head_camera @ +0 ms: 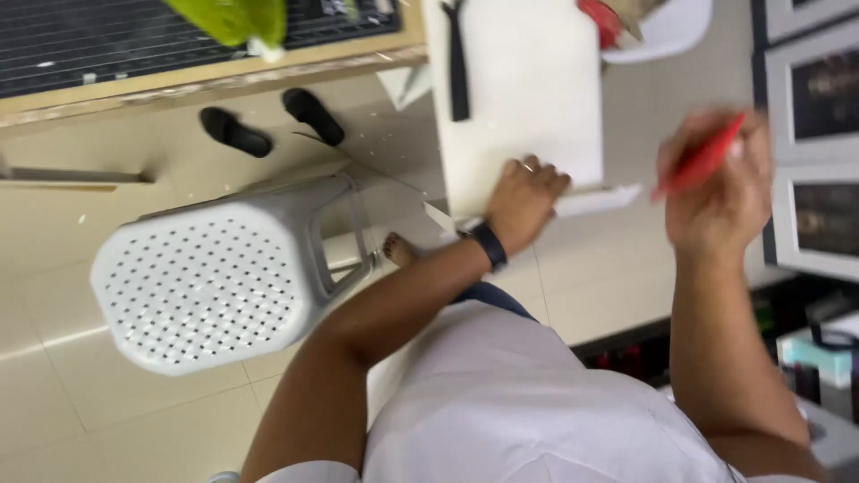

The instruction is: Smoothing the folded edges of a white box using a red plastic squeegee tool to ensure a clean finish.

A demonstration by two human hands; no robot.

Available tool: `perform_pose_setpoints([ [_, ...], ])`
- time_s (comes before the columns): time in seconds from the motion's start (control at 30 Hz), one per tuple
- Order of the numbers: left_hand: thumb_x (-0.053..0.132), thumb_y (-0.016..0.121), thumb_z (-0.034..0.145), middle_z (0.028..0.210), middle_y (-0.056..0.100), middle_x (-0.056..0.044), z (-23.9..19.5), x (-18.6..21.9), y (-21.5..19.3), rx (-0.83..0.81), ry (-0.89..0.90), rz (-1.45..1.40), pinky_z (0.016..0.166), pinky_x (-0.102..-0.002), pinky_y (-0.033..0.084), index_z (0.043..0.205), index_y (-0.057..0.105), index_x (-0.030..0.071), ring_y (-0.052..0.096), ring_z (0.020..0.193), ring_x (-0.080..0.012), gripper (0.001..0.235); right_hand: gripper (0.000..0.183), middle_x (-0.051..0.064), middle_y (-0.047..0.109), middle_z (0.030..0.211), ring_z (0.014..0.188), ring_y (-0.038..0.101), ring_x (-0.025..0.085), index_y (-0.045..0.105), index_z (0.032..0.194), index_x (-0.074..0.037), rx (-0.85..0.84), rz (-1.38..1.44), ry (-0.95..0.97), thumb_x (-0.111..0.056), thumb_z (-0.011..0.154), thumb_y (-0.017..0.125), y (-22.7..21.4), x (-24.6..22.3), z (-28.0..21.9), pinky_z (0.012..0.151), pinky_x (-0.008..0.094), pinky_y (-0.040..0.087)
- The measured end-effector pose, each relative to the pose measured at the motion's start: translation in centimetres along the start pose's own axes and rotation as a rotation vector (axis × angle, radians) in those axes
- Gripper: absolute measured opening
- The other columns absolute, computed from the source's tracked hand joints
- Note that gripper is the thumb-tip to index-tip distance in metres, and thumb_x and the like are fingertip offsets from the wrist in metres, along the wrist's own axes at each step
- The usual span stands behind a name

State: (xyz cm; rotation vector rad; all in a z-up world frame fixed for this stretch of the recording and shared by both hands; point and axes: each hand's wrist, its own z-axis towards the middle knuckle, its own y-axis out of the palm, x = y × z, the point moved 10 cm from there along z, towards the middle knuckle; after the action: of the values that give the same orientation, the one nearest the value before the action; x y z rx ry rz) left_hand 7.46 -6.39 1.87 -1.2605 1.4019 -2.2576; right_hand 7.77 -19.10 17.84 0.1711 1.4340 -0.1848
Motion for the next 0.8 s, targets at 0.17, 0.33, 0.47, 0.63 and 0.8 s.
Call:
perform_pose_setpoints([
  [0.17,0.034,0.091,0.067,0.088,0.069,-0.002,1.3,-0.5,0.7,-0.064,-0.026,0.013,0.085,-0.048,0.042,0.097,0.069,0.020,0.063,0.094,-0.0314,0.040,0.018,0.013,0.060,0.070,0.056,0.055,0.021,0.075,0.103,-0.007,-0.114,-0.580,0.516,-0.016,0.099,0.060,-4.5,15.4,-13.5,0.044,0.031,0.043],
  [0.33,0.043,0.087,0.069,0.081,0.071,0.001,0.9,-1.4,3.0,-0.121,-0.039,0.069,0.083,-0.046,0.043,0.085,0.073,0.025,0.066,0.088,-0.0302,0.027,0.061,0.012,0.063,0.067,0.040,0.053,0.014,0.050,0.147,-0.002,-0.177,-0.220,0.774,-0.033,0.098,0.069,4.1,18.7,-14.7,0.033,0.030,0.041],
  [0.47,0.043,0.081,0.078,0.081,0.070,0.000,0.1,-1.7,2.0,-0.092,-0.059,0.122,0.086,-0.043,0.041,0.093,0.075,0.024,0.064,0.090,-0.0269,0.025,0.042,0.014,0.059,0.088,0.039,0.050,0.011,0.053,0.131,0.009,-0.093,0.097,0.813,-0.021,0.102,0.056,4.2,20.7,-14.4,0.032,0.025,0.038],
  [0.63,0.040,0.079,0.085,0.084,0.070,-0.003,0.3,-1.3,0.6,-0.134,-0.060,0.088,0.090,-0.044,0.040,0.099,0.076,0.021,0.063,0.094,-0.0270,0.024,0.047,0.022,0.066,0.099,0.034,0.046,0.009,0.061,0.119,0.007,-0.048,0.231,0.802,-0.037,0.102,0.067,3.3,22.2,-14.0,0.033,0.022,0.037],
  [0.8,0.042,0.078,0.086,0.084,0.070,-0.003,0.3,-1.9,1.2,-0.129,-0.052,0.096,0.092,-0.044,0.040,0.099,0.074,0.020,0.064,0.096,-0.0271,0.026,0.063,0.022,0.070,0.110,0.034,0.044,0.006,0.062,0.131,0.002,-0.023,0.243,0.787,-0.055,0.106,0.051,3.5,21.3,-14.2,0.035,0.017,0.035],
])
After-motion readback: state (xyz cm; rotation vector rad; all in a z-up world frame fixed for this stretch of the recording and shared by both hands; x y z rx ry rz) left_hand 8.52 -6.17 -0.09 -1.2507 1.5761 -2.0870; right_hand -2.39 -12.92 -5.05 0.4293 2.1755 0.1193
